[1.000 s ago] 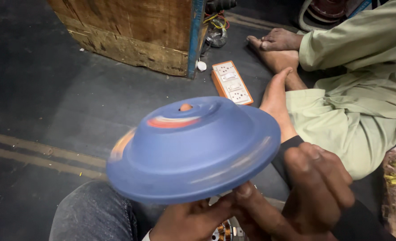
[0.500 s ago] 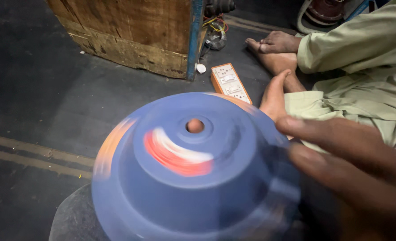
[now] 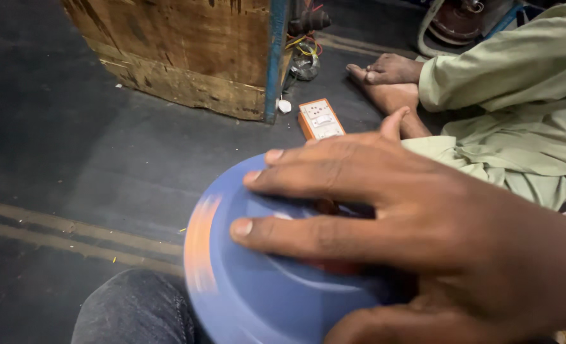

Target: The person sits on the floor and uses a screwdriver to unscrew fasteners from a blue ceiling fan motor housing, then separates the housing cover to expose the copper winding stator and works on the central rotor shaft, removing the cover and other parts to the side.

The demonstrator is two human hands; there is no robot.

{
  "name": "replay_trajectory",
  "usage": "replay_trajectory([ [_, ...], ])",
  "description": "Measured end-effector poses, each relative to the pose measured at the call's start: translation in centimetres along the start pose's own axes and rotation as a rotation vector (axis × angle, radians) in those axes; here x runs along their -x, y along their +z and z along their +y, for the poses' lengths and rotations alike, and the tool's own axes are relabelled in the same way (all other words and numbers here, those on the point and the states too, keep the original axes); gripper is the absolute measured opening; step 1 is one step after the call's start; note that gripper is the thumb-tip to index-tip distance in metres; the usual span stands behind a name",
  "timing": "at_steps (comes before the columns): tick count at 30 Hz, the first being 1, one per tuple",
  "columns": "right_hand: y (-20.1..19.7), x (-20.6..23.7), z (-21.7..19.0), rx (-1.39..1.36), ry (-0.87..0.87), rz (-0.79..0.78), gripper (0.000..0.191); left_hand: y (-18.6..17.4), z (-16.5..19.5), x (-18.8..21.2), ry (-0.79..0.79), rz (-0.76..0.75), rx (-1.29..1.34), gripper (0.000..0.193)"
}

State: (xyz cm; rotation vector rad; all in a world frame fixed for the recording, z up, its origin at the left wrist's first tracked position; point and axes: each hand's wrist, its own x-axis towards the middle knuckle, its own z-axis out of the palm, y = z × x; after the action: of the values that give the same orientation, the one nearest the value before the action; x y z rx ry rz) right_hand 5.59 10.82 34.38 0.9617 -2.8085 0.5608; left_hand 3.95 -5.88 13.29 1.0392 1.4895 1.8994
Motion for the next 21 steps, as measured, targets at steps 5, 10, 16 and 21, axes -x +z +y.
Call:
replay_trajectory([
  [5, 0.5, 0.6, 0.8, -0.054, 0.038, -0.075, 0.063, 0.5, -0.5, -0.1, -0.02, 0.003, 0.06, 0.064],
  [10, 1.2, 1.2, 1.5, -0.23, 0.157, -0.054, 0.065, 0.8, -0.9, -0.3, -0.027, 0.006, 0.091, 0.065],
  [16, 2.6, 1.9, 1.7, -0.31, 0.321, 0.043, 0.072, 0.8, -1.3, -0.6, -0.036, 0.009, 0.127, 0.066],
  [21, 4.2, 3.6, 2.1, -0.494, 0.461, 0.031, 0.079, 0.5, -1.5, -0.8, -0.07, 0.032, 0.217, 0.068],
])
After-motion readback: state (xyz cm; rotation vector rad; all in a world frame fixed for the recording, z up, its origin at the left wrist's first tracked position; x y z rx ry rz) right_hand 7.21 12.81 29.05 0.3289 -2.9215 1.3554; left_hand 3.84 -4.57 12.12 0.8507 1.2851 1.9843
